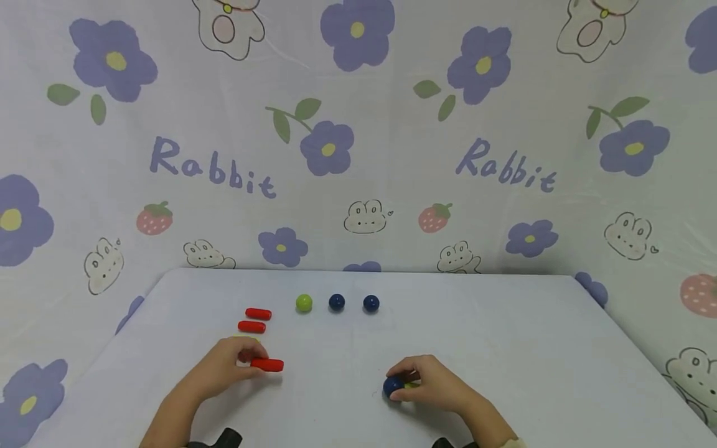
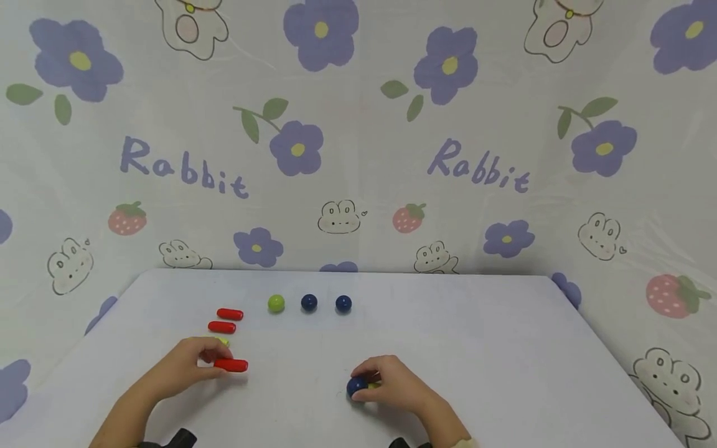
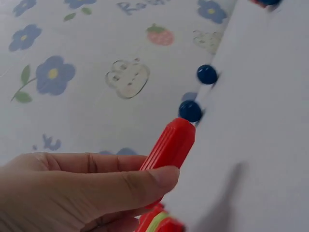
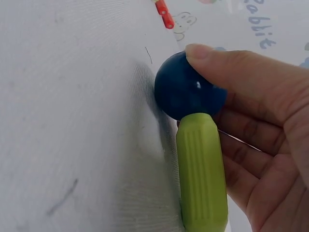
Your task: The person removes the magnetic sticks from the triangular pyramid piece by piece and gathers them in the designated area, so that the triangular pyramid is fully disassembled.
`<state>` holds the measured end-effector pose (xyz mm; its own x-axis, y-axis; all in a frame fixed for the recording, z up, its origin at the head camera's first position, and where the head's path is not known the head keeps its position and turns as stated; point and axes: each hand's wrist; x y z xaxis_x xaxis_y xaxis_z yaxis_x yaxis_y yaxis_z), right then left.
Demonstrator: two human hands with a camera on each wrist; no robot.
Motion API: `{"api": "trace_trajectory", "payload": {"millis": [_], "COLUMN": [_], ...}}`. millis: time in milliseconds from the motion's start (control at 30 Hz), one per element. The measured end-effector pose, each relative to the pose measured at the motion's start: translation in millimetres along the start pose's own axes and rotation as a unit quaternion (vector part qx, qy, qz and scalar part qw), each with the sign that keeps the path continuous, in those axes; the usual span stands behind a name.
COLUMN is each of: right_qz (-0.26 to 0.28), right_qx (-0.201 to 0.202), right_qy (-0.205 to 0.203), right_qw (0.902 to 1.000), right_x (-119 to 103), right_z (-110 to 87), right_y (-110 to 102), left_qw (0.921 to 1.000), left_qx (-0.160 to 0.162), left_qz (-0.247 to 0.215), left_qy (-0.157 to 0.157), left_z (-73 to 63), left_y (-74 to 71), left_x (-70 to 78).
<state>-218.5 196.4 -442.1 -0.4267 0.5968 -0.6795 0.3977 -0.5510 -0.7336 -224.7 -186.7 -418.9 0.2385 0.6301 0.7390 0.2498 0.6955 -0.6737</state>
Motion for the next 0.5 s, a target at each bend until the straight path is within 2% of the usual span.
{"api": "trace_trajectory", "payload": {"millis": [100, 233, 500], "right_qz": [0.004, 0.008, 0.009], "right_qx": [-0.002, -0.005, -0.007], "right_qy": [0.006, 0.01, 0.013], "right_qw": [1.0, 0.9999, 0.9999], "right_x": [2, 3, 2], "right_z": [0.5, 0.7, 1.0], "right_y": [1, 1, 1], "left_qw": [0.9996, 0.9978, 0.9946], "left_qx": [0.014, 0.026, 0.025], "left_qz": [-0.002, 0.017, 0.017], "left_qy": [-0.025, -0.058, -0.099], "left_z": [-4.5, -9.5, -10.5], "left_y": [-10.8, -20.7, -23.6], "left_x": [-6.6, -16.2, -33.4]}}
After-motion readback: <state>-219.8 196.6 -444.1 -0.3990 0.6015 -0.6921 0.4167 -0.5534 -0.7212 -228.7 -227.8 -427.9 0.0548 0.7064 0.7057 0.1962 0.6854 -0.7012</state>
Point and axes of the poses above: each hand's wrist, its own z-axis towards the middle knuckle, its own y-axis out of the palm, x = y × z, and after that the axes turned 8 degrees about -z, right-handed
